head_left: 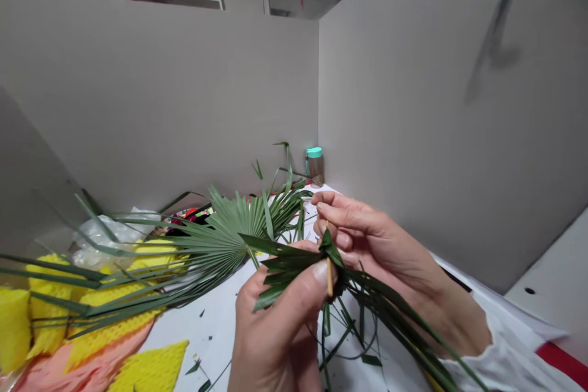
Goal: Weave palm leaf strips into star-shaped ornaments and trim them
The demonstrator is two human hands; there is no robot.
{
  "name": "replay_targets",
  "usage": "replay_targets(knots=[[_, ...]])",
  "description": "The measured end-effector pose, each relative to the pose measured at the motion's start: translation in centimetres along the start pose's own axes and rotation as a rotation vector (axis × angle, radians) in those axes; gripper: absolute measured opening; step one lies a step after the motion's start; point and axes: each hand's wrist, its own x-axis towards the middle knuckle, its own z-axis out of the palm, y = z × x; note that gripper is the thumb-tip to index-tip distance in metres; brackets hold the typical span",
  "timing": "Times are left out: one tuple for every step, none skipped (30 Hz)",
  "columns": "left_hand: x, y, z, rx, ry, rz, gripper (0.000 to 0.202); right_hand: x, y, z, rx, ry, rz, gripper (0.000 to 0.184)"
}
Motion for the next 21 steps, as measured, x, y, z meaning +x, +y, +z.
replay_targets(knots=[[0.2, 0.0, -0.1, 0.002, -0.003, -0.016, 0.018, 0.1, 0.1, -0.1, 0.006, 0.005, -0.003, 0.019], [0.3, 0.1, -0.2, 0.003, 0.002, -0.026, 0.019, 0.2, 0.2, -0.3, 0.01, 0.012, -0.007, 0.018], [0.5, 0.1, -0.3, 0.002, 0.006, -0.03, 0.019, 0.2, 0.2, -0.4, 0.014, 0.021, -0.01, 0.017], [0.5, 0.0, -0.3, -0.003, 0.014, -0.031, 0.019, 0.3, 0.3, -0.5, 0.017, 0.03, -0.014, 0.017], [0.6, 0.0, -0.3, -0.009, 0.009, -0.034, 0.018, 0.3, 0.4, -0.5, 0.021, 0.039, -0.016, 0.018], [0.6, -0.1, -0.2, -0.014, 0.008, -0.037, 0.018, 0.3, 0.4, -0.6, 0.025, 0.048, -0.016, 0.019], [0.6, -0.1, -0.2, -0.015, -0.004, -0.042, 0.016, 0.4, 0.5, -0.7, 0.028, 0.057, -0.013, 0.02], [0.6, -0.1, -0.2, -0.014, -0.013, -0.051, 0.015, 0.4, 0.6, -0.8, 0.031, 0.063, -0.01, 0.021], [0.6, -0.2, -0.2, -0.013, -0.014, -0.066, 0.015, 0.4, 0.7, -0.9, 0.033, 0.069, -0.008, 0.022], [0.5, -0.2, -0.2, -0.01, -0.006, -0.084, 0.015, 0.4, 0.8, -1.0, 0.034, 0.075, -0.005, 0.022], [0.5, -0.2, -0.3, -0.004, 0.005, -0.096, 0.017, 0.5, 0.8, -1.1, 0.035, 0.079, -0.003, 0.023], [0.5, -0.1, -0.3, 0.006, 0.024, -0.098, 0.018, 0.5, 0.9, -1.2, 0.035, 0.082, -0.002, 0.023], [0.5, -0.1, -0.3, 0.017, 0.043, -0.088, 0.019, 0.5, 1.0, -1.3, 0.036, 0.084, -0.002, 0.023], [0.5, -0.1, -0.3, 0.033, 0.065, -0.075, 0.019, 0.6, 1.1, -1.5, 0.037, 0.086, -0.002, 0.021], [0.5, -0.1, -0.3, 0.051, 0.069, -0.061, 0.019, 0.6, 1.1, -1.6, 0.039, 0.088, -0.003, 0.019], [0.5, -0.2, -0.3, 0.064, 0.071, -0.049, 0.019, 0.7, 1.2, -1.8, 0.041, 0.091, -0.006, 0.018], [0.6, -0.2, -0.2, 0.07, 0.069, -0.042, 0.018, 0.8, 1.2, -1.9, 0.043, 0.095, -0.01, 0.017], [0.7, -0.3, -0.2, 0.07, 0.062, -0.04, 0.018, 0.9, 1.2, -2.0, 0.045, 0.101, -0.013, 0.016], [0.7, -0.3, -0.1, 0.066, 0.051, -0.042, 0.018, 0.9, 1.2, -2.2, 0.047, 0.109, -0.014, 0.015], [0.8, -0.4, -0.1, 0.059, 0.038, -0.05, 0.018, 1.0, 1.2, -2.3, 0.047, 0.119, -0.015, 0.014], [0.9, -0.5, -0.1, 0.051, 0.029, -0.057, 0.018, 1.0, 1.1, -2.4, 0.046, 0.13, -0.011, 0.012]])
